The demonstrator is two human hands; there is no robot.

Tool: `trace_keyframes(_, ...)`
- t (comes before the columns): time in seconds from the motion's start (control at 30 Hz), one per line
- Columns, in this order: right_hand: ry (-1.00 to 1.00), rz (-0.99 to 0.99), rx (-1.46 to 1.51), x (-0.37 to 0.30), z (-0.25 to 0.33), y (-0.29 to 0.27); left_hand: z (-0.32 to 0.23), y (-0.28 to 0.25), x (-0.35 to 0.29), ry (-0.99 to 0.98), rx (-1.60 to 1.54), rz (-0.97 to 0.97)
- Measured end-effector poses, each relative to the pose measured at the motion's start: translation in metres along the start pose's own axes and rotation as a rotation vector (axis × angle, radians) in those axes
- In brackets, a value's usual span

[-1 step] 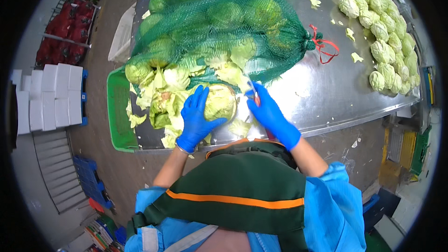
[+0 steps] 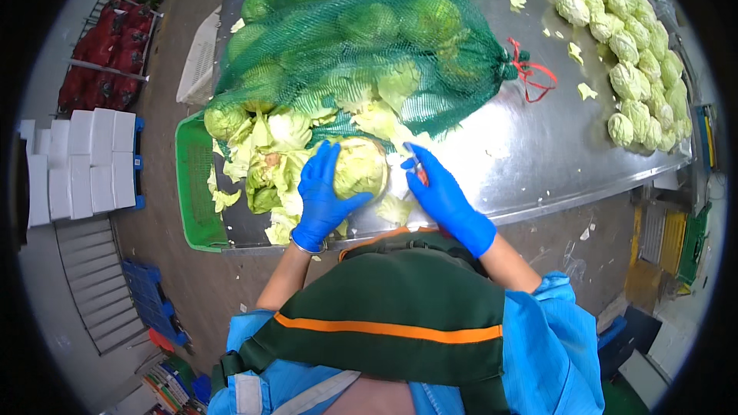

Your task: The person peels the outer leaves from cabbages by hand and using a knife, then places the trimmed cabbages into a pile on a metal table.

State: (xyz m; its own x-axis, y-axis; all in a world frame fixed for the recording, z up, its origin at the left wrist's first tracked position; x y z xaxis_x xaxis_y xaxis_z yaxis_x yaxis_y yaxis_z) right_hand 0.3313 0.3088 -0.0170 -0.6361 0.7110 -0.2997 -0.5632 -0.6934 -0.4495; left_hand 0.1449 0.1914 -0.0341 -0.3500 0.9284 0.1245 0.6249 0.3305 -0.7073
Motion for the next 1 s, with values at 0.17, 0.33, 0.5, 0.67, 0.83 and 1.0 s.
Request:
trace_keyframes(0.17,-0.235,-0.052,-0.097,-0.025,0.009,0.007,0.006,-0.005,0.016,-0.213,-0.136,-0.007)
trace_keyframes(0.33,-0.200,0.006,-0.424,0.000,-0.009,0.026,0.027,0.000,0.024,-0.269,-0.291,0.075)
trace_keyframes(0.5,-0.107,0.082,-0.516,0.017,-0.018,0.049,0.026,0.002,0.026,-0.317,-0.299,0.072)
trace_keyframes(0.67,0.011,0.122,-0.551,0.040,-0.027,0.050,0.024,0.002,0.047,-0.350,-0.280,0.089)
trace_keyframes(0.83,-0.132,0.062,-0.585,0.072,-0.043,0.061,0.045,-0.011,0.086,-0.448,-0.601,0.268)
trace_keyframes(1.0,-0.010,0.169,-0.527,0.069,-0.079,0.067,0.017,-0.035,0.087,-0.553,-0.834,0.423)
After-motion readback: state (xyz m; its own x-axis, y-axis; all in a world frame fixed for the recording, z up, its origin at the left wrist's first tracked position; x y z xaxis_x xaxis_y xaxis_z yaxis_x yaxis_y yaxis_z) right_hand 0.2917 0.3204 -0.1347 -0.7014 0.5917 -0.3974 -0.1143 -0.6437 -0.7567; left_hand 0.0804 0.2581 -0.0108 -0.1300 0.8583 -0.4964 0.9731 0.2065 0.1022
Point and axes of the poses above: each hand's wrist, its own x-axis towards the middle knuckle, its own y-axis out of the palm, z = x × y, the point moved 2 cm from there along x, towards the middle knuckle, and after that the axes turned 12 degrees about -x, right-handed, at the moved point
